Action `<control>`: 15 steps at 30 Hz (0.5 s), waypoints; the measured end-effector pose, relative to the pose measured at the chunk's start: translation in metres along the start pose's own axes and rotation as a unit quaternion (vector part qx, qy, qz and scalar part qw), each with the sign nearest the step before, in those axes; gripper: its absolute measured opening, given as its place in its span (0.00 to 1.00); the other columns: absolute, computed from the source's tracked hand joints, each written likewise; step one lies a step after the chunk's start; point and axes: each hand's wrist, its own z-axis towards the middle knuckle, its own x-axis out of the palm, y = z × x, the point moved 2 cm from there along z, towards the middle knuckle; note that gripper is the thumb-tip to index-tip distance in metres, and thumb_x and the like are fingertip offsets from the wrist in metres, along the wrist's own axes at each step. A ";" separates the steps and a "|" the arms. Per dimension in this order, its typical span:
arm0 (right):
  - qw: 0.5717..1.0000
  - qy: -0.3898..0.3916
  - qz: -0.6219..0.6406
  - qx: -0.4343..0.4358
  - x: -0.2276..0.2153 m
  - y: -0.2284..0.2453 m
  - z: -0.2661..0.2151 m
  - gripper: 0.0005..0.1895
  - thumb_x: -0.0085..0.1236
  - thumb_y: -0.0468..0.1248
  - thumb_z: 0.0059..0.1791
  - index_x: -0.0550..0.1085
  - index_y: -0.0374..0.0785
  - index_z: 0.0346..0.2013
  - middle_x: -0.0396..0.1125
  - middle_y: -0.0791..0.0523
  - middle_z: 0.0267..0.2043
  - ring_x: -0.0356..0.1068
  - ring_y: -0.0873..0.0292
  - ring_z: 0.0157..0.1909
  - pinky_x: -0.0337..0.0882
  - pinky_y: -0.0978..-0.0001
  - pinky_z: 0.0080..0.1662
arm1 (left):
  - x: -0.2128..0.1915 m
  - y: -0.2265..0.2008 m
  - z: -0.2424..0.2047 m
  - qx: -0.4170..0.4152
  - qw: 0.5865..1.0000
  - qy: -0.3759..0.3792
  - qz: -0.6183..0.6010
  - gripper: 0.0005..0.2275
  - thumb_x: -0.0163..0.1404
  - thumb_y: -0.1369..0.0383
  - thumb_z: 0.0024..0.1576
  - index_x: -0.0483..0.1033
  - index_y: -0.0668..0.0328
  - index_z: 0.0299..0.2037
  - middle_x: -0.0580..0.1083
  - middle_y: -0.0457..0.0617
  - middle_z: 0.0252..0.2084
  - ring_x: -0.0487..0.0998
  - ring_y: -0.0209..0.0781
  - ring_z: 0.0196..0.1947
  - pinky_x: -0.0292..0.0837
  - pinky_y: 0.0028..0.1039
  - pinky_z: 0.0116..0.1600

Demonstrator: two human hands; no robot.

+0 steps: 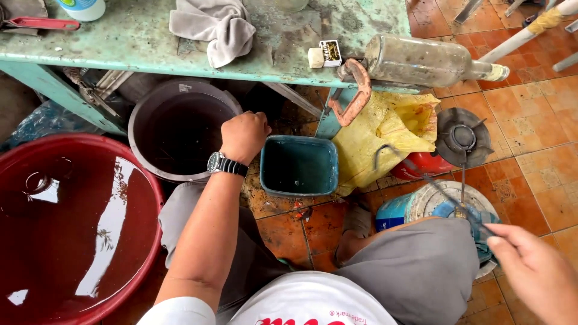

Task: Cutting glass bottles by rotating them against a heated wire and then dipping them in water to create a thermal shock break.

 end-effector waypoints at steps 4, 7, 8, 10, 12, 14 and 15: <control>0.997 0.073 0.014 0.015 0.026 0.071 -0.005 0.23 0.47 0.47 0.52 0.74 0.59 0.62 0.77 0.60 0.55 0.75 0.53 0.55 0.67 0.60 0.56 | -0.001 -0.003 -0.002 0.013 0.999 -0.039 -0.006 0.09 0.53 0.59 0.62 0.78 0.51 0.34 0.76 0.47 0.30 0.76 0.53 0.23 0.68 0.37 0.23; 0.988 0.149 -0.020 -0.034 0.061 0.108 0.014 0.25 0.39 0.45 0.54 0.65 0.47 0.66 0.61 0.58 0.72 0.60 0.55 0.74 0.59 0.56 0.70 | -0.007 -0.007 -0.006 0.002 1.000 -0.019 -0.001 0.09 0.52 0.58 0.63 0.78 0.51 0.37 0.75 0.48 0.31 0.77 0.55 0.23 0.69 0.38 0.23; 0.986 0.141 -0.023 -0.088 0.074 0.114 0.024 0.22 0.42 0.46 0.54 0.68 0.48 0.62 0.68 0.50 0.63 0.66 0.47 0.67 0.64 0.50 0.67 | -0.012 -0.009 -0.009 0.018 0.999 -0.047 0.008 0.08 0.55 0.58 0.60 0.79 0.51 0.36 0.76 0.48 0.30 0.79 0.50 0.24 0.73 0.37 0.24; 0.980 0.137 -0.028 -0.143 0.096 0.129 0.043 0.19 0.45 0.46 0.54 0.72 0.48 0.58 0.74 0.41 0.55 0.71 0.39 0.61 0.69 0.43 0.63 | -0.019 -0.011 -0.013 0.032 0.997 -0.072 0.017 0.08 0.58 0.58 0.58 0.80 0.51 0.35 0.76 0.48 0.28 0.81 0.45 0.24 0.77 0.36 0.26; 0.959 0.104 -0.067 -0.257 0.112 0.153 0.060 0.16 0.45 0.40 0.55 0.74 0.39 0.53 0.75 0.43 0.49 0.75 0.40 0.55 0.73 0.47 0.58 | -0.021 -0.011 -0.013 0.023 0.997 -0.070 0.004 0.08 0.58 0.59 0.57 0.80 0.50 0.36 0.76 0.48 0.29 0.81 0.46 0.25 0.77 0.37 0.26; 0.946 0.101 -0.090 -0.294 0.146 0.158 0.095 0.15 0.44 0.39 0.56 0.74 0.37 0.52 0.74 0.43 0.46 0.76 0.40 0.52 0.75 0.48 0.55 | -0.025 -0.012 -0.012 0.019 0.998 -0.064 0.002 0.08 0.58 0.58 0.57 0.80 0.50 0.36 0.76 0.48 0.29 0.81 0.45 0.25 0.77 0.36 0.26; 0.933 0.094 -0.110 -0.331 0.163 0.161 0.112 0.15 0.44 0.39 0.57 0.74 0.34 0.52 0.74 0.43 0.44 0.76 0.40 0.50 0.76 0.48 0.52 | -0.027 -0.013 -0.012 0.019 0.998 -0.060 0.000 0.08 0.58 0.58 0.57 0.81 0.50 0.36 0.76 0.48 0.29 0.81 0.45 0.25 0.77 0.35 0.27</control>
